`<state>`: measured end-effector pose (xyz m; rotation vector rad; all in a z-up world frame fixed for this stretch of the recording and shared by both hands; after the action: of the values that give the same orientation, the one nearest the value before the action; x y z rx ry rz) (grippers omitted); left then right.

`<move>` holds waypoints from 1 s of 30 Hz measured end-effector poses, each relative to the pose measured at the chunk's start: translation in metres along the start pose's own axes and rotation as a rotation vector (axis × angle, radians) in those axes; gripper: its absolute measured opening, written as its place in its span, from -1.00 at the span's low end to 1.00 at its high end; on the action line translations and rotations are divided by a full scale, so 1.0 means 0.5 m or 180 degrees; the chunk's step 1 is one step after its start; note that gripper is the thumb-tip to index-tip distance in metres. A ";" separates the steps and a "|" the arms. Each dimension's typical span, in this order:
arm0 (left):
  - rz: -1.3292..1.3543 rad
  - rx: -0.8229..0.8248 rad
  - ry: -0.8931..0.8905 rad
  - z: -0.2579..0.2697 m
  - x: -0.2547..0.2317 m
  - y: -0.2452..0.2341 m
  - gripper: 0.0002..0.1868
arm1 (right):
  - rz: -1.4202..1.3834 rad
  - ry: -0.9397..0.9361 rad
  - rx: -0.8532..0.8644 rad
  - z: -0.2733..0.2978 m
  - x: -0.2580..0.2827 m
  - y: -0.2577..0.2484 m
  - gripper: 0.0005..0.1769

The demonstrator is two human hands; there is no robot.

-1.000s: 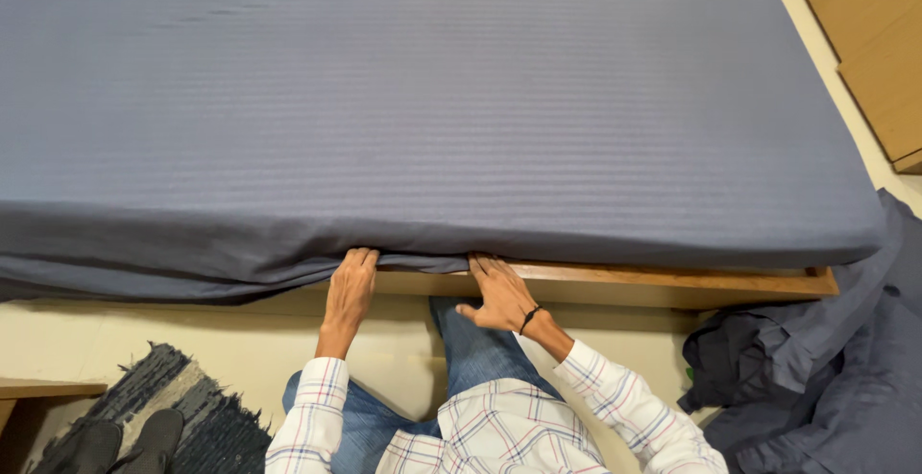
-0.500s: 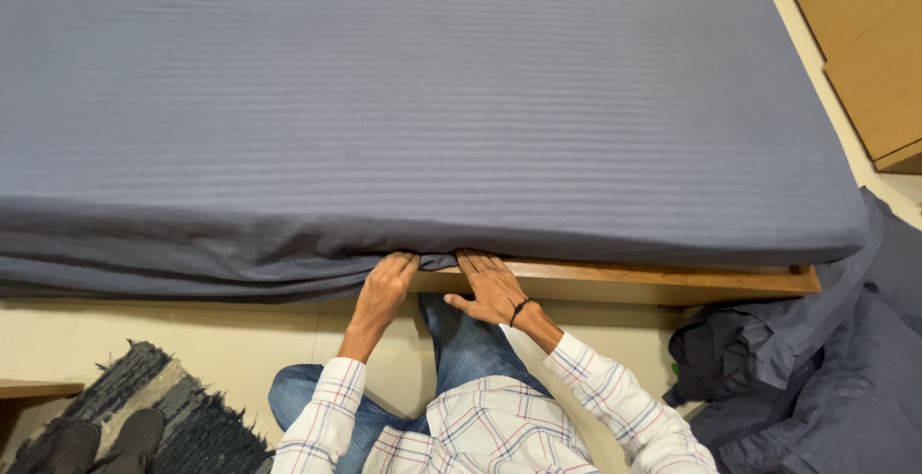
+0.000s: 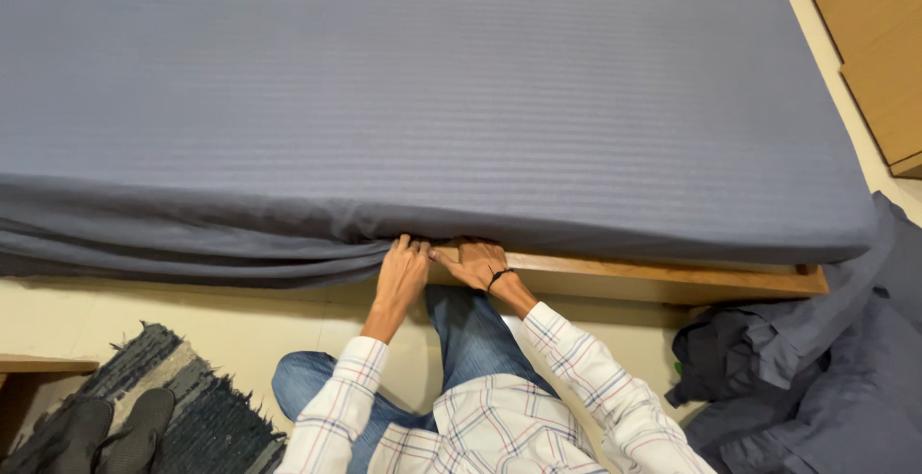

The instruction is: The person smooths the surface of a bedsheet and tucks the edges of the sheet under the mattress by hand.

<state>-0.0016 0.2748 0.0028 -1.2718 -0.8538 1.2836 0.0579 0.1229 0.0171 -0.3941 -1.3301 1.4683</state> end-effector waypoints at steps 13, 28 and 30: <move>0.0539 -0.1342 0.0288 0.036 0.021 -0.009 -0.33 | 0.0093 -0.0140 0.0235 0.019 -0.007 0.002 -0.10; 0.0576 -0.1154 -0.0097 -0.031 0.065 0.055 -0.57 | 0.0014 -0.1089 -0.0397 0.082 0.037 -0.001 0.01; 0.0428 -0.1019 -0.0135 -0.024 0.055 0.049 -0.59 | 0.0194 -0.0696 0.0055 0.049 0.029 0.011 0.03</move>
<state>0.0095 0.2952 -0.0279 -1.5803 -1.0493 1.3189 0.0304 0.1237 0.0260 -0.2705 -1.4876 1.6082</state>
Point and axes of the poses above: each hand's wrist, its own z-axis away from the middle knuckle, its own y-axis out of the palm, x = y × z, the point moved 3 cm from there along -z, towards the middle knuckle, and after that the axes turned 9 degrees about x, right-handed, at the moved point
